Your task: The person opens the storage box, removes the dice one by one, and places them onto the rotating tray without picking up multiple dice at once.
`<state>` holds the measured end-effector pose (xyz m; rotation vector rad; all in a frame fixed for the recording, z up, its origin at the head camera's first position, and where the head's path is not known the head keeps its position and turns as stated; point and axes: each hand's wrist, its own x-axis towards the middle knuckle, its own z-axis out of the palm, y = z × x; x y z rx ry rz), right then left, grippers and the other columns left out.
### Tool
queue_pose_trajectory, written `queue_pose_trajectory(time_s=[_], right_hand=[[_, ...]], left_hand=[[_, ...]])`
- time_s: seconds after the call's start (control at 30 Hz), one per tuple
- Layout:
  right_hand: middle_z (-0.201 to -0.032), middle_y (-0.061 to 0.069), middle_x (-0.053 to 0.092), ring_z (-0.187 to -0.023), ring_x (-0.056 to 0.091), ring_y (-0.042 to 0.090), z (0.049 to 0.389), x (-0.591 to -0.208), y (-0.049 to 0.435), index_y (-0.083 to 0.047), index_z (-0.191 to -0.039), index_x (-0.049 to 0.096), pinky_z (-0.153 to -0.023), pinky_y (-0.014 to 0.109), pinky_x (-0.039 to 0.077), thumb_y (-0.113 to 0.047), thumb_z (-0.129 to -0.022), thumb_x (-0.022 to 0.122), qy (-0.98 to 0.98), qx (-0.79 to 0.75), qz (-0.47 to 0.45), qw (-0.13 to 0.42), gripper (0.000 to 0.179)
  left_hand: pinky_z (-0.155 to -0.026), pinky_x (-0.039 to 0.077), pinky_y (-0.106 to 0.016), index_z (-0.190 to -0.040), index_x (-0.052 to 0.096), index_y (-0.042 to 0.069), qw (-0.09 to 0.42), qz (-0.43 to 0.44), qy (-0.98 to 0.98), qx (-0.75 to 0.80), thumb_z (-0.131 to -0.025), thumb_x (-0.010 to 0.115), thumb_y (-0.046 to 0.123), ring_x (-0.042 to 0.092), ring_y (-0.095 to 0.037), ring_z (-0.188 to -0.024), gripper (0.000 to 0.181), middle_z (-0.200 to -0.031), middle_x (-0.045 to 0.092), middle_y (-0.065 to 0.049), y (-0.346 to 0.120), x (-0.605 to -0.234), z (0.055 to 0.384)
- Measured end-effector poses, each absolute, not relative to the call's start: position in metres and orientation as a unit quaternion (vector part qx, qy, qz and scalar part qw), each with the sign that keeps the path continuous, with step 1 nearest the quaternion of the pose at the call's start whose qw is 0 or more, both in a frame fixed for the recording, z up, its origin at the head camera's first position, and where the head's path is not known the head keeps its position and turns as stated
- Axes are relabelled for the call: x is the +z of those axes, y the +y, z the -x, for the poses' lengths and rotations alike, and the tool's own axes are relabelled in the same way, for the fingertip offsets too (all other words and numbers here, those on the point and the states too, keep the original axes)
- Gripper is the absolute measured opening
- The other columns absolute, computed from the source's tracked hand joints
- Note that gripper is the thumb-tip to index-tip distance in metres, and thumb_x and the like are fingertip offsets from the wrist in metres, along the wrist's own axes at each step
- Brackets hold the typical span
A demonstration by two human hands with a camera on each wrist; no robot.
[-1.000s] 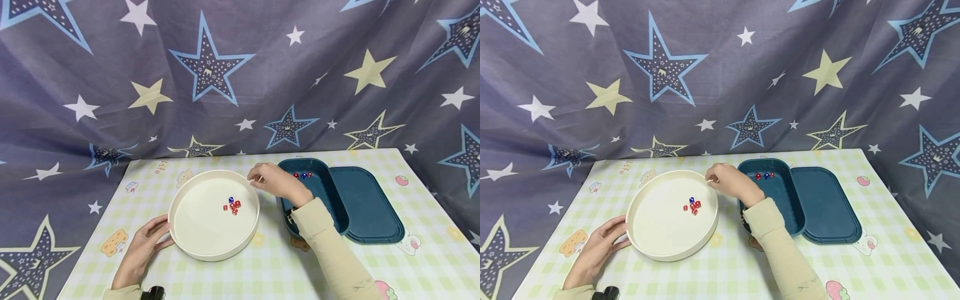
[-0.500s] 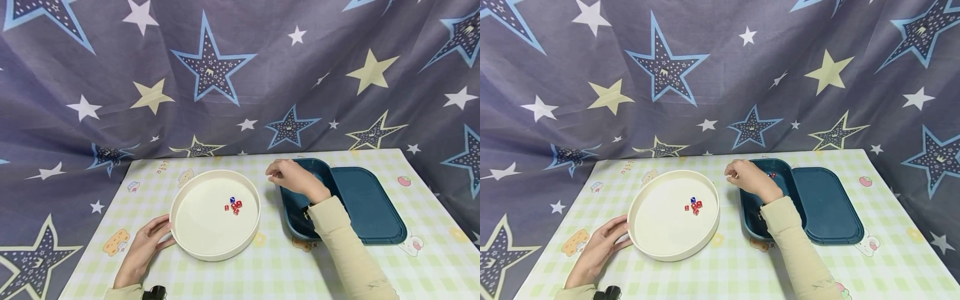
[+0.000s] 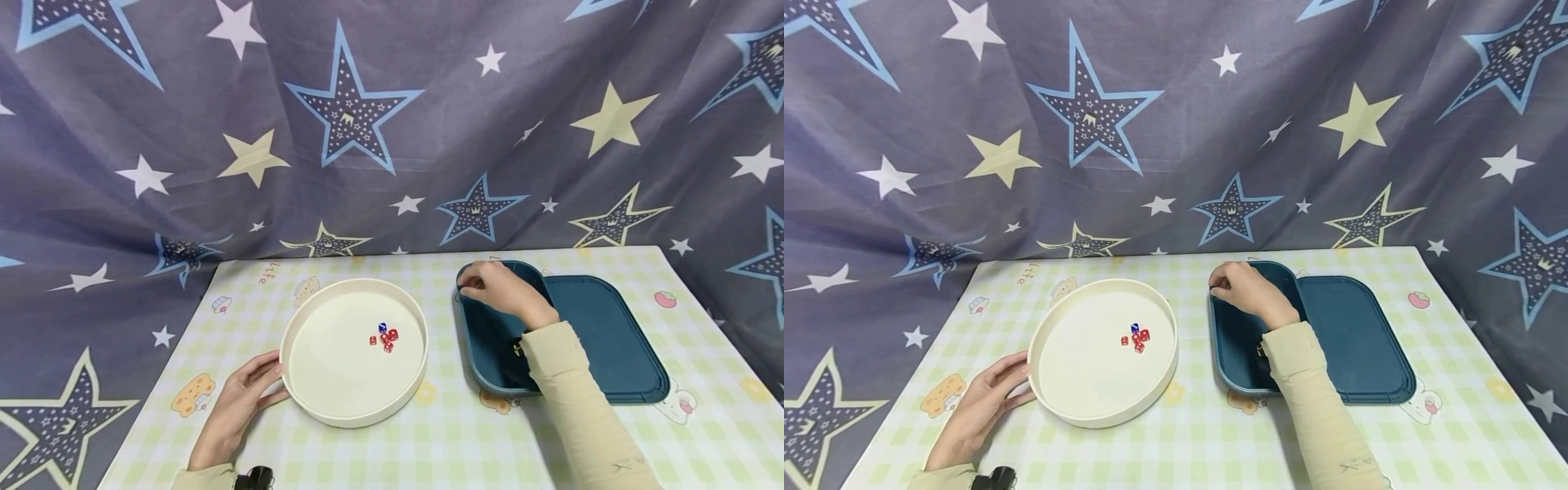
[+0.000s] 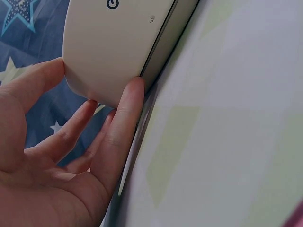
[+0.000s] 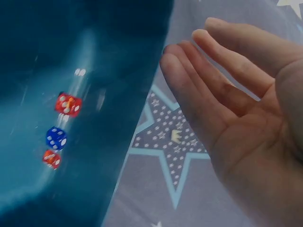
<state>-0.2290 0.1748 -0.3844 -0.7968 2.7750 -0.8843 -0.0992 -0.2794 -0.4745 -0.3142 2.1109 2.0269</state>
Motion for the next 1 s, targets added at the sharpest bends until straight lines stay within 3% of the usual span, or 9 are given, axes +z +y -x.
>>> queue_pose_trajectory(time_s=[0.4, 0.73, 1.0], right_hand=[[-0.117, 0.022, 0.064, -0.106, 0.064, 0.036, 0.238, -0.400, 0.189, 0.006, -0.119, 0.066, -0.089, 0.045, 0.060, -0.005, -0.094, 0.068, 0.928, -0.292, 0.220, 0.078, 0.028], [-0.104, 0.020, 0.068, -0.095, 0.064, 0.032, 0.245, -0.416, 0.201, 0.005, -0.116, 0.068, -0.080, 0.044, 0.059, -0.005, -0.093, 0.069, 0.938, -0.280, 0.193, 0.062, 0.026], [-0.104, 0.022, 0.068, -0.097, 0.064, 0.034, 0.247, -0.418, 0.205, 0.007, -0.119, 0.066, -0.080, 0.045, 0.059, -0.004, -0.094, 0.067, 0.946, -0.272, 0.162, 0.070, 0.028]], left_hand=[[-0.095, 0.060, -0.036, -0.148, 0.039, 0.001, 0.098, 0.104, 0.714, 0.685, -0.098, 0.066, 0.028, 0.065, -0.010, -0.110, 0.063, -0.141, 0.046, -0.017, -0.280, -0.475, 0.099], [-0.095, 0.060, -0.037, -0.147, 0.040, 0.000, 0.092, 0.105, 0.712, 0.689, -0.097, 0.066, 0.026, 0.065, -0.010, -0.109, 0.062, -0.139, 0.048, -0.016, -0.279, -0.476, 0.099], [-0.095, 0.060, -0.037, -0.147, 0.039, -0.001, 0.095, 0.099, 0.709, 0.692, -0.098, 0.066, 0.026, 0.065, -0.011, -0.110, 0.062, -0.137, 0.050, -0.014, -0.280, -0.476, 0.100]])
